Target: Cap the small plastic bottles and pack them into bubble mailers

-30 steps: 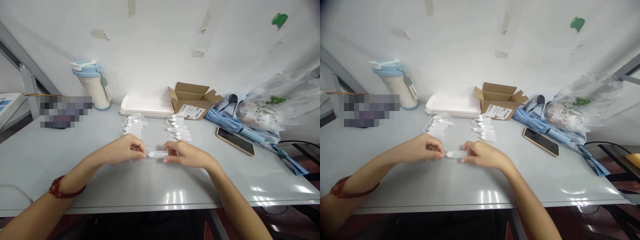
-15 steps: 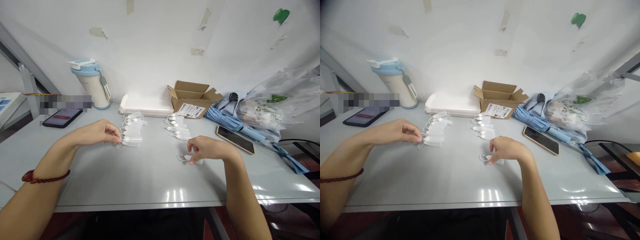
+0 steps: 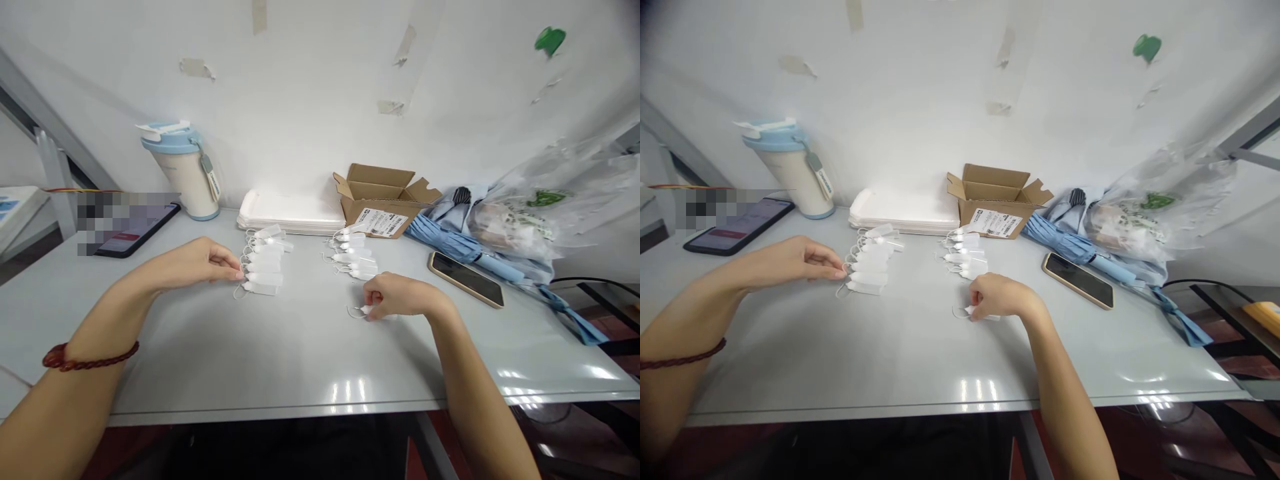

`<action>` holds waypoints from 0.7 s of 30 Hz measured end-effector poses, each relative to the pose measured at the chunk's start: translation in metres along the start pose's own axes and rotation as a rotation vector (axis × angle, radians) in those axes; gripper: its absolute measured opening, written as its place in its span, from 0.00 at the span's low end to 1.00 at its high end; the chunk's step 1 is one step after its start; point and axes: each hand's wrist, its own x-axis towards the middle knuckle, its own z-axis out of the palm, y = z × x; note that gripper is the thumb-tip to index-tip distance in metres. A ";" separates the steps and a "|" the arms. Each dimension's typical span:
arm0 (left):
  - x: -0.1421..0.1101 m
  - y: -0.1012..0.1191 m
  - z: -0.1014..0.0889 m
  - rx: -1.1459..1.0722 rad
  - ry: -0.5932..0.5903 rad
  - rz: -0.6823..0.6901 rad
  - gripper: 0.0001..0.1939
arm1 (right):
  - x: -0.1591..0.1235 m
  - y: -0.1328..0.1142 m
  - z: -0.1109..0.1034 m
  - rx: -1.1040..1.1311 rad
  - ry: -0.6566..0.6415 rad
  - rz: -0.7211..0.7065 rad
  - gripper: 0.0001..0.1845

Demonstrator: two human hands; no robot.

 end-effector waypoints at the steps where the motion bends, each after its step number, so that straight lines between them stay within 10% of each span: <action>1: -0.002 0.001 0.000 -0.007 0.001 0.000 0.24 | 0.001 0.000 0.000 0.021 0.033 -0.044 0.06; 9: 0.004 -0.005 -0.003 -0.037 -0.007 -0.077 0.16 | 0.011 -0.020 0.012 0.246 0.332 -0.248 0.07; 21: -0.020 0.004 0.054 -0.045 -0.270 0.080 0.20 | 0.017 -0.047 0.033 0.326 0.512 -0.469 0.05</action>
